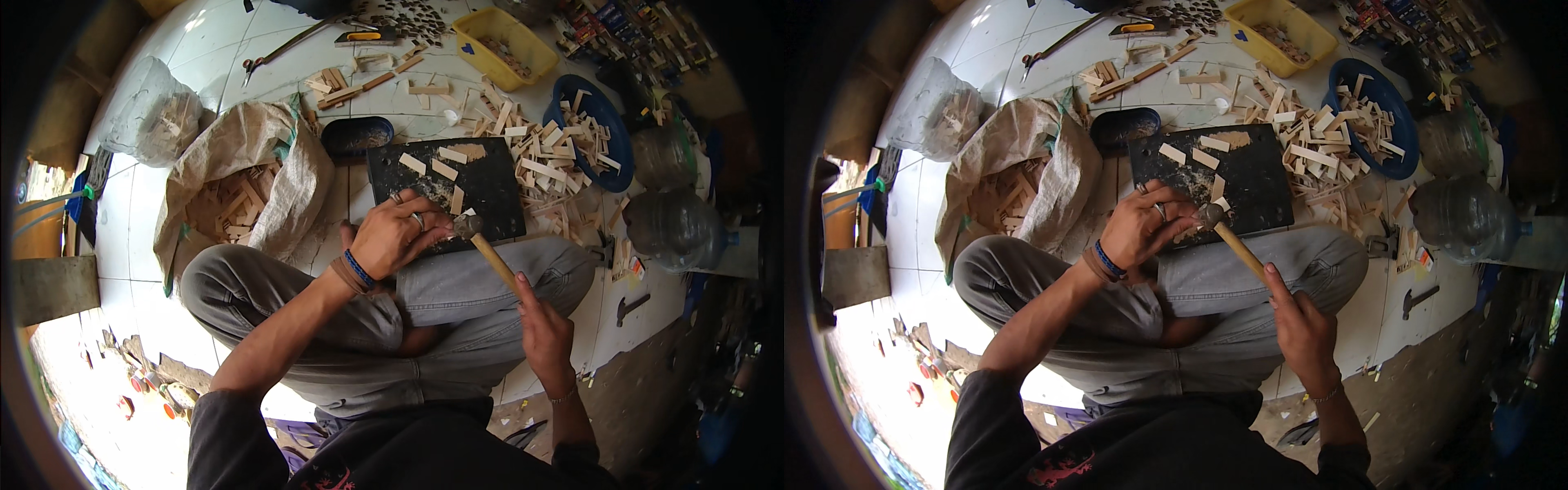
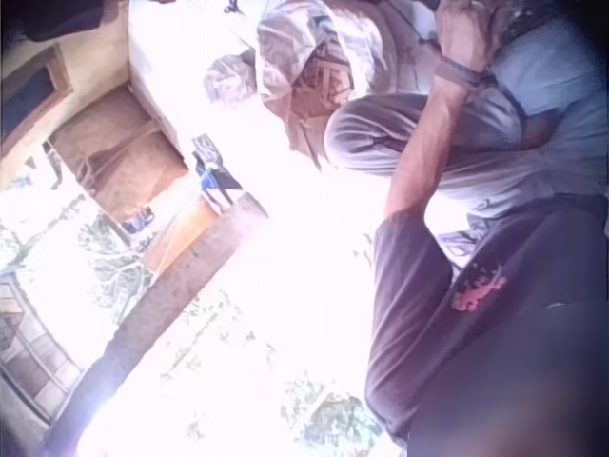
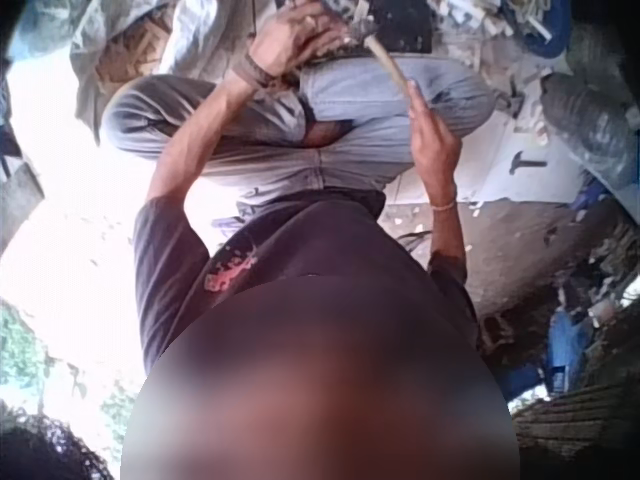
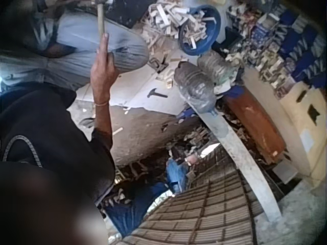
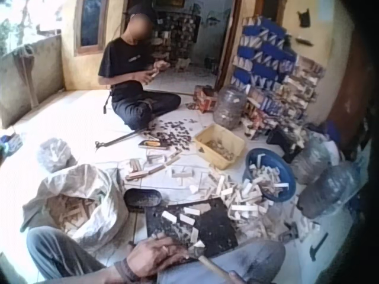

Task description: The person sits on the floor and uses a hammer and chisel to carve small rectangular wooden blocks. They repeatedly position the chisel on the wood and strike it with the hammer to shape the pieces, occasionally inspecting the carved edges.

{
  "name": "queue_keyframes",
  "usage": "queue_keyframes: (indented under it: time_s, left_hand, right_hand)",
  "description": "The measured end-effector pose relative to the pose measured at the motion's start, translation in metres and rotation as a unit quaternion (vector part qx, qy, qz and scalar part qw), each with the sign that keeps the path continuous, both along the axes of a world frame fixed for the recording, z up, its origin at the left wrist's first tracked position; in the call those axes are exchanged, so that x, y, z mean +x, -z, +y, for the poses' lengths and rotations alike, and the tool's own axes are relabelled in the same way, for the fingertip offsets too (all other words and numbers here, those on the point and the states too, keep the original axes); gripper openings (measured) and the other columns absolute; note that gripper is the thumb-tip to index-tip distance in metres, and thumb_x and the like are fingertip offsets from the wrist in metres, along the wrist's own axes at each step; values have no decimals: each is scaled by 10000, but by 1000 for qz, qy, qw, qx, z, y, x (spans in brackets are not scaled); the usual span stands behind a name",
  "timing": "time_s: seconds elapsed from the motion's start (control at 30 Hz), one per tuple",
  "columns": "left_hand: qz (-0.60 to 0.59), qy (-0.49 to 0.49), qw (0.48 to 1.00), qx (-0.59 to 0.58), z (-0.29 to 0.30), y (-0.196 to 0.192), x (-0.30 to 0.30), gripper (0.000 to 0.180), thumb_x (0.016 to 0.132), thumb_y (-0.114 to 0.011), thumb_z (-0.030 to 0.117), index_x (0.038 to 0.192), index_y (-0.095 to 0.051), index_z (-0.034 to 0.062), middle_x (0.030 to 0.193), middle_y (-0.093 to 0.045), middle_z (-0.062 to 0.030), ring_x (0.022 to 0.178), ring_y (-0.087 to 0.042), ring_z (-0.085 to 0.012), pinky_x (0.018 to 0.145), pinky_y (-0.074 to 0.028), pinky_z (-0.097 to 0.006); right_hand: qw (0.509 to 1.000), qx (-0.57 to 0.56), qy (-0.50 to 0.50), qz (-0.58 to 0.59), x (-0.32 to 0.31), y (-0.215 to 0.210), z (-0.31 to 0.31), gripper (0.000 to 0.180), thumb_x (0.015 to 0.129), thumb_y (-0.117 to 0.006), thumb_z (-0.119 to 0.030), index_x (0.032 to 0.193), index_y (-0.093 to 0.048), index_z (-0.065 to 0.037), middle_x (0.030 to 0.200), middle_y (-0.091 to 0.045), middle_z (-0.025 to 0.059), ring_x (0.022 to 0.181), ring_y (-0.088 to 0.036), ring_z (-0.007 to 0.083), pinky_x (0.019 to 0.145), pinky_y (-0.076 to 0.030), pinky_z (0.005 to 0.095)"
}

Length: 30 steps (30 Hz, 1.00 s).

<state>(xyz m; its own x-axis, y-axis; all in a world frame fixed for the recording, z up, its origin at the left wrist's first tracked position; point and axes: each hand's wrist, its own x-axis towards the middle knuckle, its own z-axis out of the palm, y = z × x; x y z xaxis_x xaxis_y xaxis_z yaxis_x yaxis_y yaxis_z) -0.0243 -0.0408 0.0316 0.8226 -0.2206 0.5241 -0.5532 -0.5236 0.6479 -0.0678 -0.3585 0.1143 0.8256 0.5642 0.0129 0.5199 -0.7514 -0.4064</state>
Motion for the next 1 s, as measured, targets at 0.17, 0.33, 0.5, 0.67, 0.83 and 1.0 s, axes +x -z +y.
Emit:
queue_keyframes:
  time_s: [0.17, 0.33, 0.5, 0.67, 0.83, 1.0]
  left_hand:
    - [15, -1, 1000, 0, -1, 1, -1, 172, 901, -766, 167, 1050, -744, 83, 1049, -735, -72, 941, -697, -287, 855, -552, -399]
    - [6, -2, 1000, -8, -1, 0, 0, 164, 905, -765, 161, 1049, -748, 85, 1048, -741, -72, 941, -707, -284, 846, -558, -397]
    - [11, -8, 1000, -4, -1, 0, -1, 160, 904, -765, 144, 1050, -761, 78, 1058, -745, -70, 942, -713, -292, 835, -560, -399]
    - [16, -4, 1000, -26, 1, 2, 0, 173, 884, -777, 123, 1050, -765, 72, 1063, -745, -78, 944, -716, -294, 822, -555, -397]
    - [10, 5, 1000, -25, -1, 1, 2, 187, 867, -787, 110, 1050, -769, 74, 1048, -743, -80, 932, -704, -287, 805, -551, -392]
    - [27, -4, 999, -33, 0, -3, 1, 172, 885, -779, 150, 1047, -791, 95, 1048, -743, -71, 926, -694, -297, 800, -557, -397]
  right_hand:
    - [997, 75, 7, -35, -2, 5, -3, 579, 957, -588, 94, 1519, -515, -28, 1247, -717, 220, 981, -765, 343, 790, -603, 380]
    - [998, 25, 13, -47, -3, 10, 1, 697, 882, -711, 88, 1518, -562, -156, 912, -708, 105, 763, -744, 223, 661, -595, 360]
    - [995, 76, 9, -63, -2, 12, 1, 662, 920, -688, 60, 1536, -534, -125, 982, -725, 132, 774, -743, 238, 687, -596, 361]
    - [990, 120, 73, 29, 5, 15, 15, 513, 1031, -613, -48, 1534, -514, -68, 1179, -738, 151, 882, -750, 207, 771, -586, 339]
    - [914, 290, 235, 157, 38, 40, 66, 356, 1082, -618, -286, 1307, -639, -10, 878, -561, -13, 683, -469, 41, 607, -418, 238]
    - [802, 358, 301, 371, 69, 51, 98, 323, 1014, -721, -406, 947, -641, -99, 698, -413, -91, 525, -339, -8, 423, -291, 201]
